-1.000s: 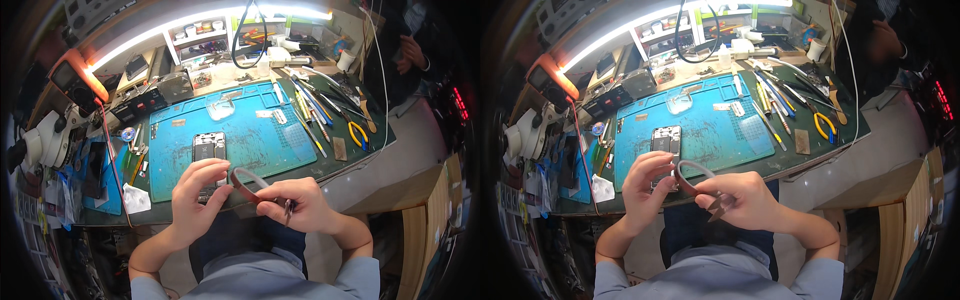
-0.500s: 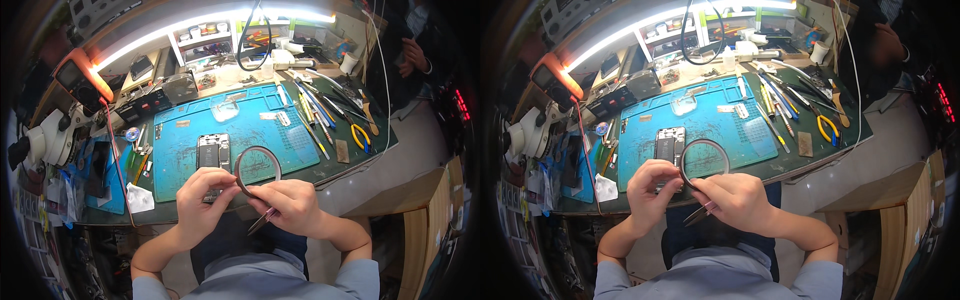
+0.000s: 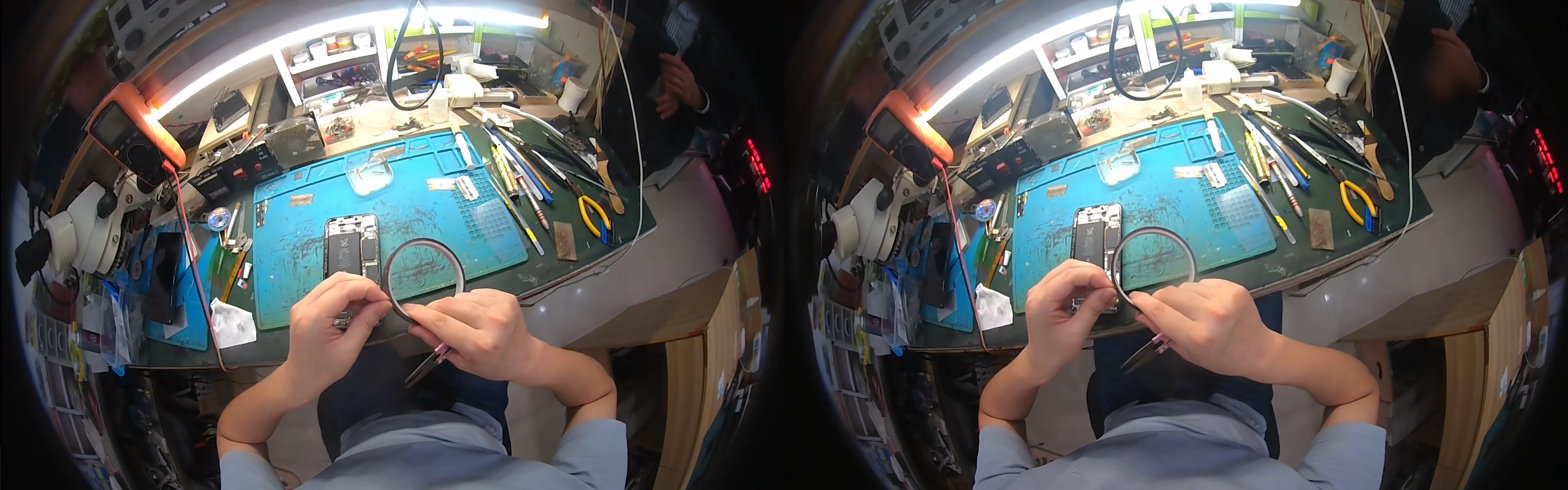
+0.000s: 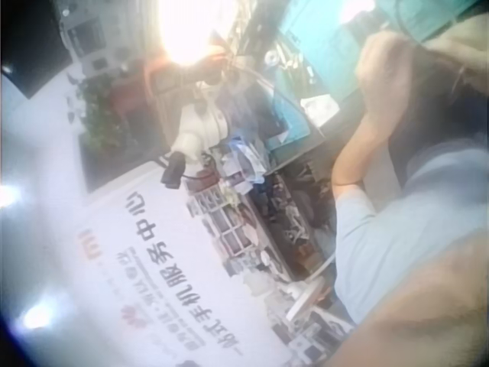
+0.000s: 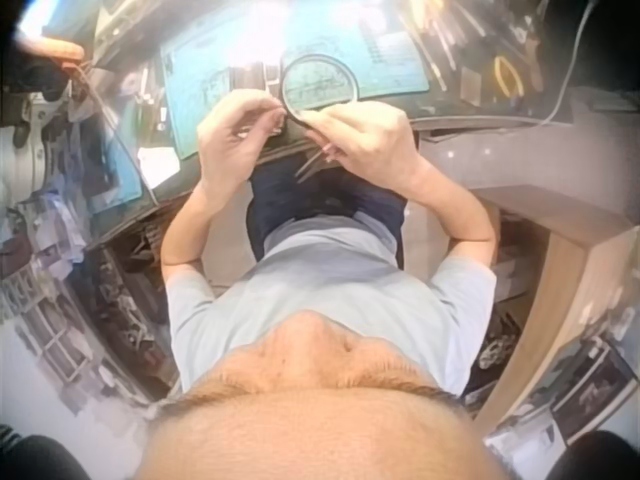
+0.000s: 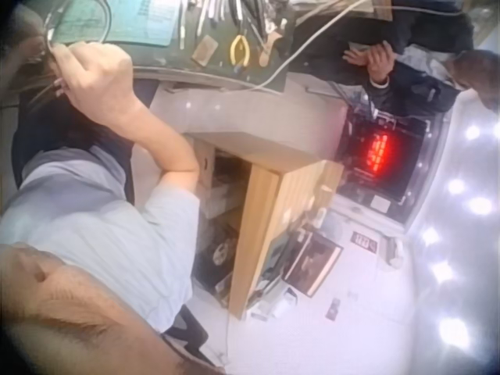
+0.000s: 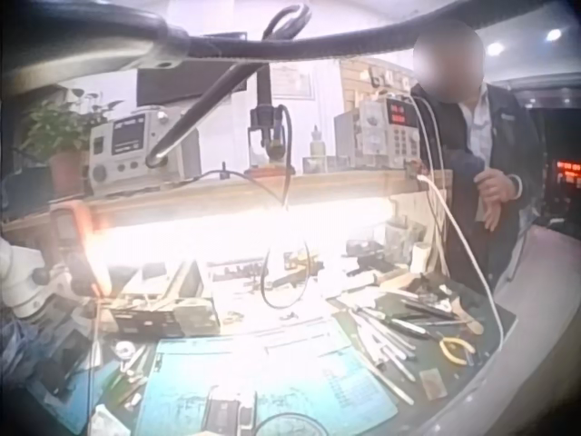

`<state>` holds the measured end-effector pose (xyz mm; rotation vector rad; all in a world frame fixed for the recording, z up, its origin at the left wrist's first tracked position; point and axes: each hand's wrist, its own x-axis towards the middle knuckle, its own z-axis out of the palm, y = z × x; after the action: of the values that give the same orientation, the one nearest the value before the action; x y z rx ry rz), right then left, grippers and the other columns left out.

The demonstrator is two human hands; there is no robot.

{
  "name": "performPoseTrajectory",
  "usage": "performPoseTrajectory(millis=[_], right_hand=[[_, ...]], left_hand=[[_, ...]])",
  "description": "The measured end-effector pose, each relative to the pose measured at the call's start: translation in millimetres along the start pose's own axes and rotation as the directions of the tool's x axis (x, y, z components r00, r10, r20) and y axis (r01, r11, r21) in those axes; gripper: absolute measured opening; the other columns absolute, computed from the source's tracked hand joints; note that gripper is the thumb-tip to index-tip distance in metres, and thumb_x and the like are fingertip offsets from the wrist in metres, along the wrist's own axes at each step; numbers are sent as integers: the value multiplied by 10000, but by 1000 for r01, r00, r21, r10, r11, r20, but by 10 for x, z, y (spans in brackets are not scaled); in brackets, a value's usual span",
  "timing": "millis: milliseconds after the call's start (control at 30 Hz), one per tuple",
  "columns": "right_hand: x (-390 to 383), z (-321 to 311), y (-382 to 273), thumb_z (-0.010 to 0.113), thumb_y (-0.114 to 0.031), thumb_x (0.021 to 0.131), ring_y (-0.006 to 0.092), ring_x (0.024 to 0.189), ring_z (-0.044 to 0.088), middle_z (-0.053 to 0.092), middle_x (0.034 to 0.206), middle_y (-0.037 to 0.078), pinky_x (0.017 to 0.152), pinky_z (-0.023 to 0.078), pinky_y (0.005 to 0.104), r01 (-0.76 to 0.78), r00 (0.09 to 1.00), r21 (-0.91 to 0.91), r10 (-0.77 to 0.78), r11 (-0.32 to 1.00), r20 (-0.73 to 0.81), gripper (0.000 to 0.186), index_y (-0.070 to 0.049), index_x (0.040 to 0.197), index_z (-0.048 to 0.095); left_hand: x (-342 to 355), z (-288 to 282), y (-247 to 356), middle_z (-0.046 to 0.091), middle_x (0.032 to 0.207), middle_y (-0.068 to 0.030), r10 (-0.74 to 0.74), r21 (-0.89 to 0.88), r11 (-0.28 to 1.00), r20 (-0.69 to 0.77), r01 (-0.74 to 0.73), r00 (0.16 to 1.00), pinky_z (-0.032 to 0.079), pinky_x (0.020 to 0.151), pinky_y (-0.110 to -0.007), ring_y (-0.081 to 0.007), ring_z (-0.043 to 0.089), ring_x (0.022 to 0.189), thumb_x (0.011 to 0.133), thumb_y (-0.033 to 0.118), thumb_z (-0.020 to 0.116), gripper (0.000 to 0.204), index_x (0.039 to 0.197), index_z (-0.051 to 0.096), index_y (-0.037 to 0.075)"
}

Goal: The person disassembles a smartphone by removing the screen and internal components using a screwdriver and tweezers. They then reassemble the device, securing the screen and reconnecting internal parts.

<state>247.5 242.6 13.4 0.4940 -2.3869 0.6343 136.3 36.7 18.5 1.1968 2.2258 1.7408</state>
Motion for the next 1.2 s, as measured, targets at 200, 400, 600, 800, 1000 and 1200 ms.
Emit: performPoseTrajectory(millis=[200,400,600,800,1000,1200], right_hand=[[-14,30,-14,865,-130,815,204,623,687,736,807,36,549,536,314,-2,1000,58,4,998,-29,336,-63,1131,768],[-14,129,-95,817,-169,882,225,584,664,673,726,40,525,521,339,-79,992,143,92,987,-87,266,-55,1107,728],[-4,235,-106,824,-169,885,242,600,681,691,742,53,528,530,357,-116,970,198,154,973,-189,259,-56,1095,723],[4,221,-102,822,-172,888,251,617,690,690,750,61,534,536,359,-134,970,184,167,974,-178,265,-52,1099,717],[5,235,-114,836,-156,871,254,620,693,705,768,74,538,536,357,-135,966,201,174,970,-191,268,-44,1087,725],[36,266,-129,869,-105,830,262,630,699,727,789,95,542,533,348,-163,957,254,215,953,-194,292,-30,1081,741]], left_hand=[[44,-50,65,648,951,-114,95,128,986,123,-110,988,539,695,-318,-217,644,801,925,-67,709,127,994,615,-17],[3,94,6,604,1000,-141,297,301,905,65,-302,953,505,693,-354,-278,592,817,920,-88,682,220,1040,528,14],[62,92,-61,659,1097,-164,431,332,846,36,-417,902,558,757,-343,-272,660,936,919,-104,707,298,1145,544,0],[-29,116,-162,744,1133,-174,265,42,964,-99,-262,959,621,805,-299,-198,750,942,934,-99,726,481,1367,532,-25],[15,130,-117,765,1026,-145,184,14,983,-156,-185,970,616,822,-303,-190,759,908,919,-105,741,506,1370,524,-33],[80,132,-157,693,993,-149,453,270,866,-67,-421,889,589,824,-342,-207,694,895,946,-145,664,432,1319,482,-25]])
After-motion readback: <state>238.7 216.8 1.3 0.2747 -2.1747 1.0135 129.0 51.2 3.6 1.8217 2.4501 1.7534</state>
